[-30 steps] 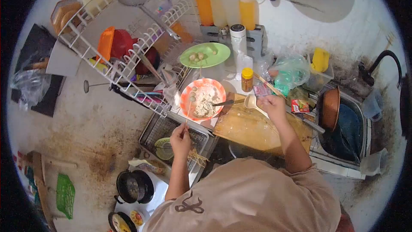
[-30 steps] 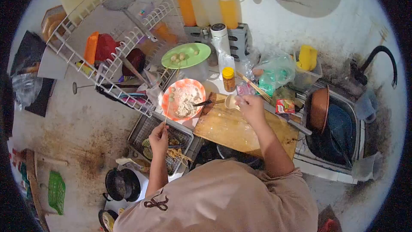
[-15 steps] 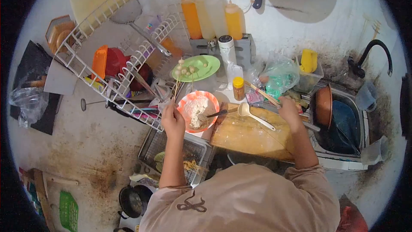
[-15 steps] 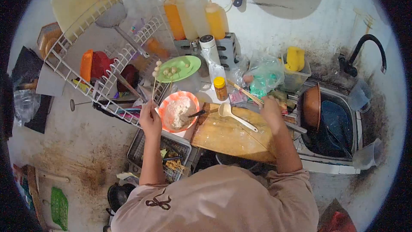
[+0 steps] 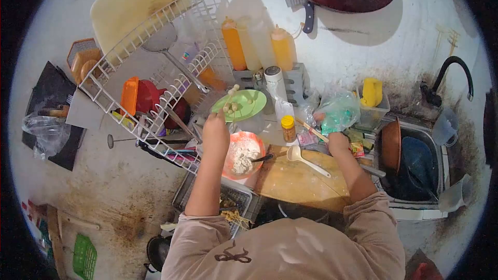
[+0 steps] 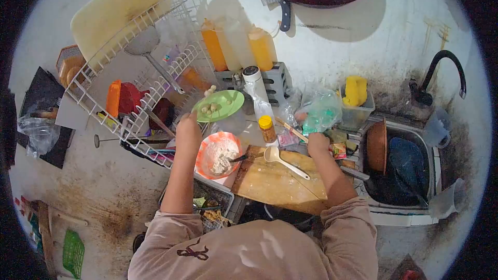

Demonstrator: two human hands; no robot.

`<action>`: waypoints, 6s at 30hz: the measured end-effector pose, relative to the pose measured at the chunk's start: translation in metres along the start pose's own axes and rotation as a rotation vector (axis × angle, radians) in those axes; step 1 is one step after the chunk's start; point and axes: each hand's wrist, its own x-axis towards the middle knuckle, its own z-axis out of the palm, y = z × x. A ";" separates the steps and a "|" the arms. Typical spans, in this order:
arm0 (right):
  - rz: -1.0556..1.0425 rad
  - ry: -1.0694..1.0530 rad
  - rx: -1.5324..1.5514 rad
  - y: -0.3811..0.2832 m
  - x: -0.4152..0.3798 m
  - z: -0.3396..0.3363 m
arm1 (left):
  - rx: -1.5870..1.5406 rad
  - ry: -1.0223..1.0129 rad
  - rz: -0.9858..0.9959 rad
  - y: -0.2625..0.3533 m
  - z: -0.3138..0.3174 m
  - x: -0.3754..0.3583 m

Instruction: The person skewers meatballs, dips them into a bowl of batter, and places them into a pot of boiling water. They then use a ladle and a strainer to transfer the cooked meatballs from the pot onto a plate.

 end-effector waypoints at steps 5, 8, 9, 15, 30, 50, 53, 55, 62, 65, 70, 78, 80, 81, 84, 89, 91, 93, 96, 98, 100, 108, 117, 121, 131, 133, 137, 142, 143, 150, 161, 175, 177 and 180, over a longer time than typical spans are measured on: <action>0.005 -0.032 0.162 0.001 -0.014 -0.025 | 0.097 -0.234 -0.019 0.025 0.011 0.010; 0.030 0.028 0.261 0.005 -0.018 -0.027 | 0.097 -0.099 0.080 0.029 0.029 0.010; 0.045 0.046 0.321 0.006 -0.020 -0.027 | 0.134 -0.031 0.104 0.035 0.028 0.010; 0.004 0.141 0.508 0.012 -0.028 -0.031 | -0.234 0.130 0.384 0.091 0.013 -0.007; 0.002 0.202 0.375 0.032 -0.056 -0.050 | -0.259 -0.588 0.599 0.196 0.174 -0.044; -0.729 -0.562 0.998 -0.028 -0.089 -0.084 | -1.673 -0.028 0.306 0.145 0.075 -0.120; -0.754 -0.279 0.812 -0.085 -0.052 -0.129 | -1.583 0.198 0.206 0.094 0.052 -0.134; -0.854 -0.011 0.679 -0.138 -0.021 -0.140 | -1.484 0.312 0.103 0.062 0.039 -0.140; -0.766 -0.115 0.522 -0.306 0.118 -0.090 | -1.353 0.285 -0.290 -0.005 0.011 -0.172; -0.765 -0.402 0.270 -0.329 0.143 -0.080 | -1.412 0.091 -0.306 -0.030 0.001 -0.189; -0.899 -0.620 0.241 -0.330 0.176 -0.076 | -1.486 -0.050 -0.357 -0.055 0.003 -0.203; -0.711 -0.133 0.279 -0.321 0.165 -0.081 | -1.351 -0.088 -0.482 -0.055 0.010 -0.179; -0.682 -0.151 0.634 -0.312 0.158 -0.084 | -1.296 -0.074 -0.486 -0.051 0.008 -0.171; -0.660 -0.157 0.811 -0.306 0.151 -0.087 | -1.258 -0.022 -0.448 -0.048 0.009 -0.167; -0.657 -0.325 1.381 -0.298 0.062 -0.132 | -1.145 0.101 -0.344 -0.042 0.010 -0.158; -0.594 -0.465 1.754 -0.266 -0.034 -0.153 | -1.126 0.110 -0.318 -0.029 0.000 -0.145; -0.600 -0.453 1.776 -0.256 -0.049 -0.156 | -1.131 0.082 -0.291 -0.022 -0.009 -0.139; -0.623 -0.385 1.754 -0.250 -0.060 -0.162 | -1.118 0.096 -0.240 -0.016 -0.013 -0.136; -0.609 -0.343 1.778 -0.240 -0.067 -0.168 | -1.138 0.101 -0.242 -0.008 -0.016 -0.134; -0.633 -0.321 1.791 -0.235 -0.071 -0.170 | -1.129 0.115 -0.226 -0.004 -0.017 -0.134; -0.652 -0.293 1.794 -0.231 -0.075 -0.173 | -1.115 0.125 -0.198 -0.002 -0.018 -0.136; -0.699 -0.125 1.613 -0.217 -0.089 -0.175 | -1.105 0.072 -0.183 0.008 -0.024 -0.146; -0.560 -0.294 1.815 -0.204 -0.111 -0.164 | -1.664 0.503 -0.292 0.014 -0.019 -0.149; -0.442 -0.518 1.927 -0.205 -0.134 -0.147 | -1.413 0.605 0.155 0.014 -0.047 -0.145; -0.398 -0.614 2.201 -0.205 -0.147 -0.158 | -0.971 0.215 0.309 0.042 -0.044 -0.154; -0.409 -0.485 2.081 -0.207 -0.150 -0.151 | -1.039 0.162 0.287 0.044 -0.049 -0.161; -0.570 -0.612 2.115 -0.214 -0.163 -0.146 | -1.278 0.024 0.069 0.048 -0.058 -0.178; -0.623 -0.445 2.007 -0.214 -0.177 -0.157 | -1.676 -0.273 -0.185 0.073 -0.099 -0.202; -0.633 -0.483 2.003 -0.211 -0.180 -0.159 | -1.711 -0.363 -0.237 0.074 -0.108 -0.207; -0.627 -0.597 1.966 -0.205 -0.197 -0.165 | -1.841 -0.288 -0.334 0.080 -0.117 -0.226; -0.721 -0.677 1.809 -0.211 -0.210 -0.167 | -1.797 -0.224 -0.421 0.090 -0.135 -0.244; -1.141 -0.362 1.519 -0.200 -0.214 -0.174 | -1.813 -0.160 -0.451 0.105 -0.130 -0.256; -1.202 -0.281 1.462 -0.197 -0.214 -0.174 | -1.810 -0.171 -0.464 0.106 -0.131 -0.254; -1.230 -0.199 1.391 -0.193 -0.211 -0.172 | -1.812 -0.147 -0.460 0.108 -0.129 -0.255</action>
